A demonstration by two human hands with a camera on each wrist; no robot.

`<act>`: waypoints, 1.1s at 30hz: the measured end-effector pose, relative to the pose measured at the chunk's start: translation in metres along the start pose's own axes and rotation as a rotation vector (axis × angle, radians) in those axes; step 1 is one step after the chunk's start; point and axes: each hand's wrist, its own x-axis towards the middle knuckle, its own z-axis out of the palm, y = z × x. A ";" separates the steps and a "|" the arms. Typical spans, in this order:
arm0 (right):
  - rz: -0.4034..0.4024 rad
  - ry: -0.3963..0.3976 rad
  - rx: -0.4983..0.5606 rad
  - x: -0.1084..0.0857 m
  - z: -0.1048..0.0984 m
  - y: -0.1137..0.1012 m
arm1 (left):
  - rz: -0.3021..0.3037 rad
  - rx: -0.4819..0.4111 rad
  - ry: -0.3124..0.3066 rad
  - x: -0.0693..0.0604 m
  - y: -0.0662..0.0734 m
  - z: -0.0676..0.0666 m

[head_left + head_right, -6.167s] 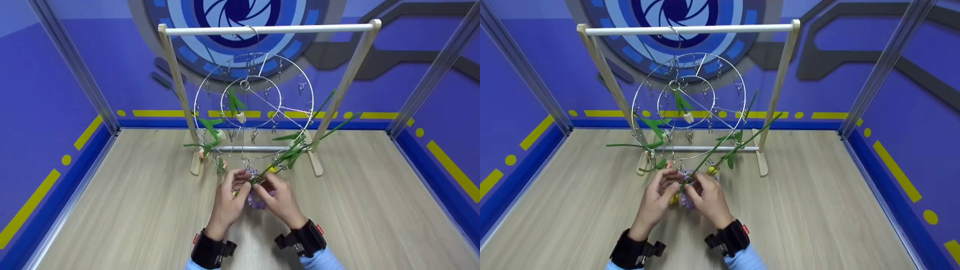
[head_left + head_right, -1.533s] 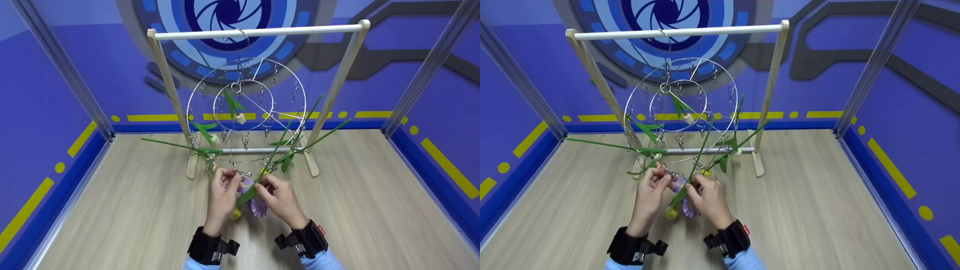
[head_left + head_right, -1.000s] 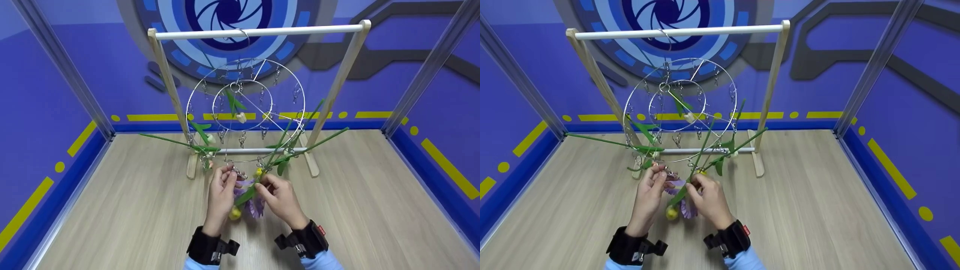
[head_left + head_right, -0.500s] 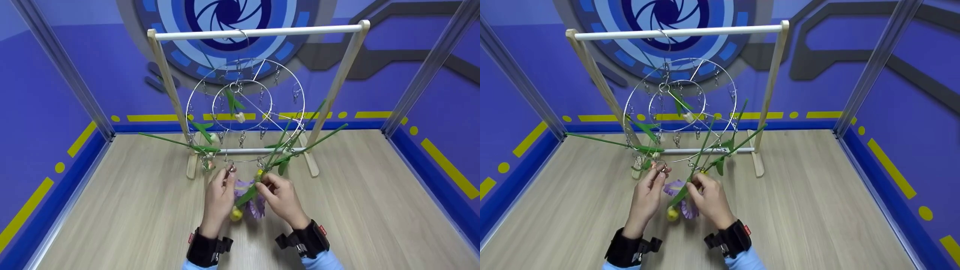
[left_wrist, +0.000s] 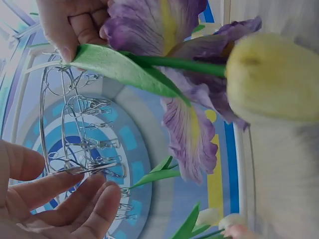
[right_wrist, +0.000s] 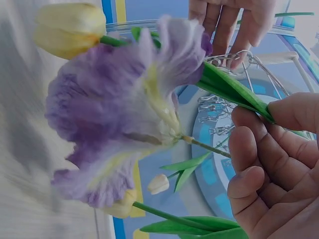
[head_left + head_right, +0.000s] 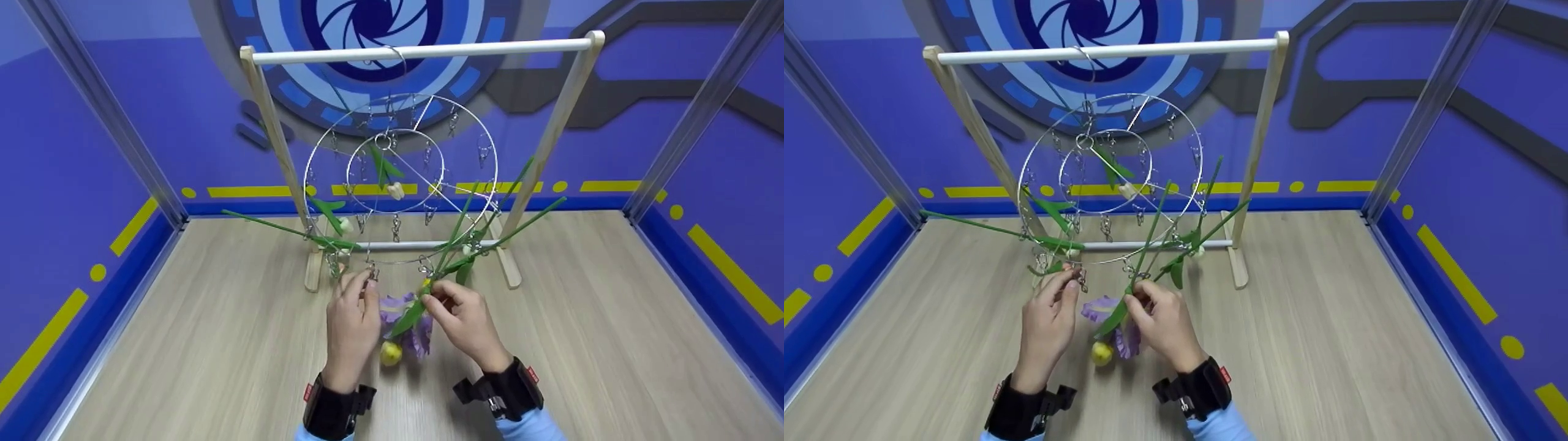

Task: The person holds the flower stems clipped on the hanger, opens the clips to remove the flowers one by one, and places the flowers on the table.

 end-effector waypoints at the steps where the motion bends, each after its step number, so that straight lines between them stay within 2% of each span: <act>1: -0.001 -0.001 0.001 0.000 0.000 0.000 | 0.010 -0.004 0.014 0.000 0.001 0.000; 6: -0.014 -0.004 0.012 0.001 -0.002 -0.001 | 0.089 -0.042 0.075 0.000 0.001 0.000; 10: -0.021 0.000 0.006 0.001 -0.005 -0.002 | 0.143 -0.055 0.092 0.000 0.000 0.002; 17: -0.040 0.003 -0.014 0.002 -0.011 -0.002 | 0.185 0.024 0.095 -0.003 0.003 0.004; 22: -0.049 -0.002 -0.012 0.003 -0.015 -0.002 | 0.226 0.027 0.049 -0.005 0.006 0.007; 29: -0.017 -0.033 -0.006 0.004 -0.023 -0.002 | 0.273 0.034 -0.034 -0.010 0.010 0.011; 33: -0.013 -0.057 -0.015 0.004 -0.027 -0.002 | 0.310 0.033 -0.055 -0.012 0.010 0.015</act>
